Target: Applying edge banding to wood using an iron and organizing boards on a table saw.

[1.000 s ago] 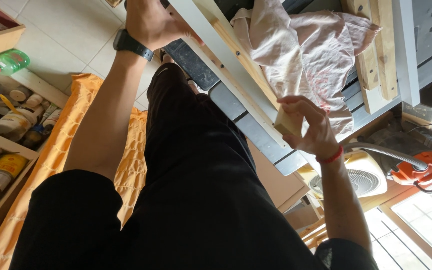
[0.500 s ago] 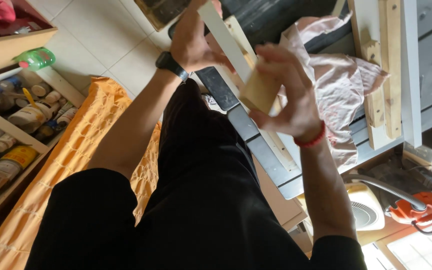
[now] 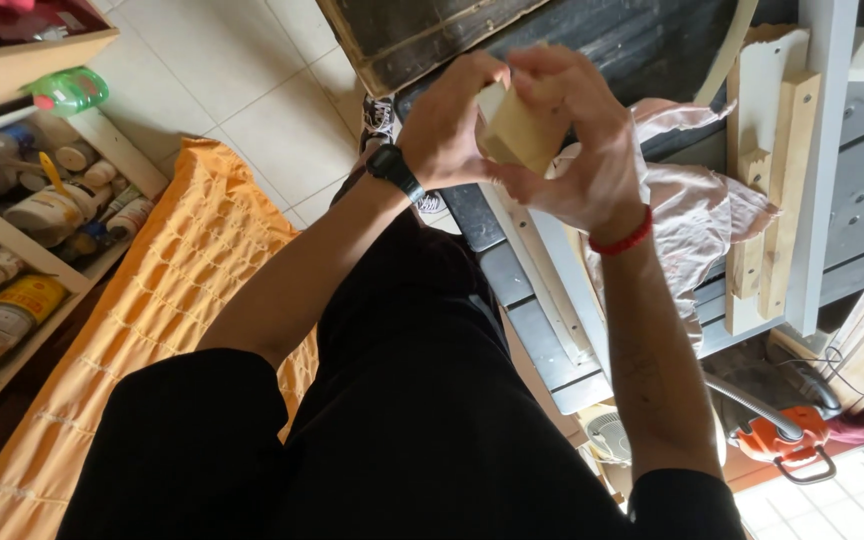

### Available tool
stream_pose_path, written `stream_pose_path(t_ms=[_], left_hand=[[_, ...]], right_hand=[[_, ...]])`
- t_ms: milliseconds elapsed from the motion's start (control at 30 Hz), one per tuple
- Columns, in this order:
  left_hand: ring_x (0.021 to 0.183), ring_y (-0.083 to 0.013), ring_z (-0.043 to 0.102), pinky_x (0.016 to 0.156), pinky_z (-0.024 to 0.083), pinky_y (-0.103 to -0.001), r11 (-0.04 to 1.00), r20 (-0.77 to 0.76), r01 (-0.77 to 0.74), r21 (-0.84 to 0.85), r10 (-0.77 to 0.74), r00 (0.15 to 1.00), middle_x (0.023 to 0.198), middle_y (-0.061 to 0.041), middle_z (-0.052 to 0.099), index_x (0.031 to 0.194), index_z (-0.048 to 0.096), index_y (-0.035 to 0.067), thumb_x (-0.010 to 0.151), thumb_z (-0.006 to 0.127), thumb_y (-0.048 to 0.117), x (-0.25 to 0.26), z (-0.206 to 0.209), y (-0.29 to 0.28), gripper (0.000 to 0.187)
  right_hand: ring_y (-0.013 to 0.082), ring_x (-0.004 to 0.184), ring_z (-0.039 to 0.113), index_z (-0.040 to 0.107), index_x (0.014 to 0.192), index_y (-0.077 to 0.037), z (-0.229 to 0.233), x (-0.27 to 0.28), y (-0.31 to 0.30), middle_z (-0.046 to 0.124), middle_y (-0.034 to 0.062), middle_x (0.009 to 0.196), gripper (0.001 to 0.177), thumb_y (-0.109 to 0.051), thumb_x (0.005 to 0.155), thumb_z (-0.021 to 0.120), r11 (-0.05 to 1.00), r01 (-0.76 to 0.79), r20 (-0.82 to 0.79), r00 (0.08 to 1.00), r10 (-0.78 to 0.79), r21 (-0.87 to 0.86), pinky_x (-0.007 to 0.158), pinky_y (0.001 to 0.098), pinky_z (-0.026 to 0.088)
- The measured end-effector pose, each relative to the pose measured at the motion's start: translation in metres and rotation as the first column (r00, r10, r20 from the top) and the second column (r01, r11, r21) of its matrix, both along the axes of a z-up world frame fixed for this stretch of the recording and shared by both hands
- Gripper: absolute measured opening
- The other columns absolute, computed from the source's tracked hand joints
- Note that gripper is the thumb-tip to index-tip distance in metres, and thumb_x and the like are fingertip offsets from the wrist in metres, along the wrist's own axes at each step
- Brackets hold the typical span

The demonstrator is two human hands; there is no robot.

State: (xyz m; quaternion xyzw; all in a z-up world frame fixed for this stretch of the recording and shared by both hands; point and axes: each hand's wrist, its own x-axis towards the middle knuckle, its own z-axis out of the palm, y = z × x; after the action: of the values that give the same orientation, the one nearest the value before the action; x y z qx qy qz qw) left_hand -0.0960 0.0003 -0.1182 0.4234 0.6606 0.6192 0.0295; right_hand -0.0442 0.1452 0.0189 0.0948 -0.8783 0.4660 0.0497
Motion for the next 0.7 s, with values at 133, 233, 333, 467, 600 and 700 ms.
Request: stream_pose_path(t_ms=[133, 233, 333, 467, 600, 700], left_hand=[[0.099, -0.0289, 0.059, 0.089, 0.057, -0.039, 0.995, 0.021, 0.045, -0.088, -0.044, 0.999, 0.113, -0.017, 0.054, 0.120, 0.041, 0.001, 0.052, 0.106, 0.059, 0.002, -0.003, -0.002, 0.110], [0.096, -0.0285, 0.059, 0.085, 0.056, -0.038, 0.994, 0.017, 0.035, -0.103, -0.033, 0.999, 0.111, -0.016, 0.054, 0.118, 0.041, 0.001, 0.052, 0.105, 0.062, 0.000, 0.001, -0.005, 0.110], [0.097, -0.0293, 0.059, 0.086, 0.056, -0.039, 0.993, 0.024, 0.050, -0.103, -0.048, 0.999, 0.112, -0.017, 0.054, 0.120, 0.040, 0.001, 0.056, 0.107, 0.056, 0.001, 0.000, -0.003, 0.107], [0.097, -0.0290, 0.059, 0.084, 0.055, -0.039, 0.994, 0.023, 0.052, -0.097, -0.050, 0.998, 0.111, -0.016, 0.054, 0.118, 0.041, 0.001, 0.062, 0.102, 0.061, -0.001, 0.005, -0.002, 0.102], [0.096, -0.0285, 0.058, 0.082, 0.054, -0.037, 0.992, 0.035, 0.062, -0.106, -0.058, 0.998, 0.109, -0.015, 0.052, 0.118, 0.041, 0.001, 0.061, 0.106, 0.054, -0.003, 0.010, -0.004, 0.101], [0.101, -0.0310, 0.059, 0.086, 0.054, -0.039, 0.993, 0.045, 0.044, -0.112, -0.039, 0.998, 0.113, -0.016, 0.054, 0.120, 0.041, 0.001, 0.055, 0.106, 0.061, -0.002, 0.010, -0.004, 0.110]], right_hand=[[0.0212, 0.075, 0.053, 0.050, 0.127, 0.002, -0.022, 0.031, 0.026, 0.057, 0.0192, 0.116, 0.052, -0.034, 0.091, 0.061, 0.977, -0.037, 0.120, 0.991, 0.064, -0.208, 0.059, 0.0293, 0.045], [0.0211, 0.084, 0.057, 0.050, 0.130, -0.003, -0.036, 0.038, 0.027, 0.053, 0.0193, 0.134, 0.047, -0.026, 0.091, 0.063, 0.946, -0.039, 0.083, 0.994, 0.069, -0.322, 0.059, 0.0268, 0.048], [0.0280, 0.102, 0.057, 0.048, 0.134, -0.004, -0.033, 0.020, 0.010, 0.049, 0.0209, 0.138, 0.050, -0.025, 0.091, 0.063, 0.955, -0.023, -0.015, 1.000, 0.019, -0.295, 0.073, 0.0331, 0.052], [0.0408, 0.115, 0.060, 0.055, 0.117, 0.004, -0.006, 0.004, -0.005, 0.057, 0.0265, 0.124, 0.047, -0.029, 0.086, 0.065, 0.996, 0.063, -0.027, 0.998, -0.065, -0.067, 0.094, 0.0475, 0.054], [0.0407, 0.116, 0.058, 0.053, 0.115, 0.002, 0.002, 0.008, -0.001, 0.056, 0.0248, 0.127, 0.044, -0.030, 0.089, 0.066, 0.996, 0.041, 0.020, 0.999, -0.040, -0.074, 0.093, 0.0478, 0.050], [0.0387, 0.124, 0.055, 0.052, 0.122, 0.001, -0.002, 0.004, -0.005, 0.053, 0.0220, 0.131, 0.049, -0.035, 0.091, 0.066, 0.994, 0.019, -0.037, 0.999, -0.023, -0.104, 0.102, 0.0488, 0.050]])
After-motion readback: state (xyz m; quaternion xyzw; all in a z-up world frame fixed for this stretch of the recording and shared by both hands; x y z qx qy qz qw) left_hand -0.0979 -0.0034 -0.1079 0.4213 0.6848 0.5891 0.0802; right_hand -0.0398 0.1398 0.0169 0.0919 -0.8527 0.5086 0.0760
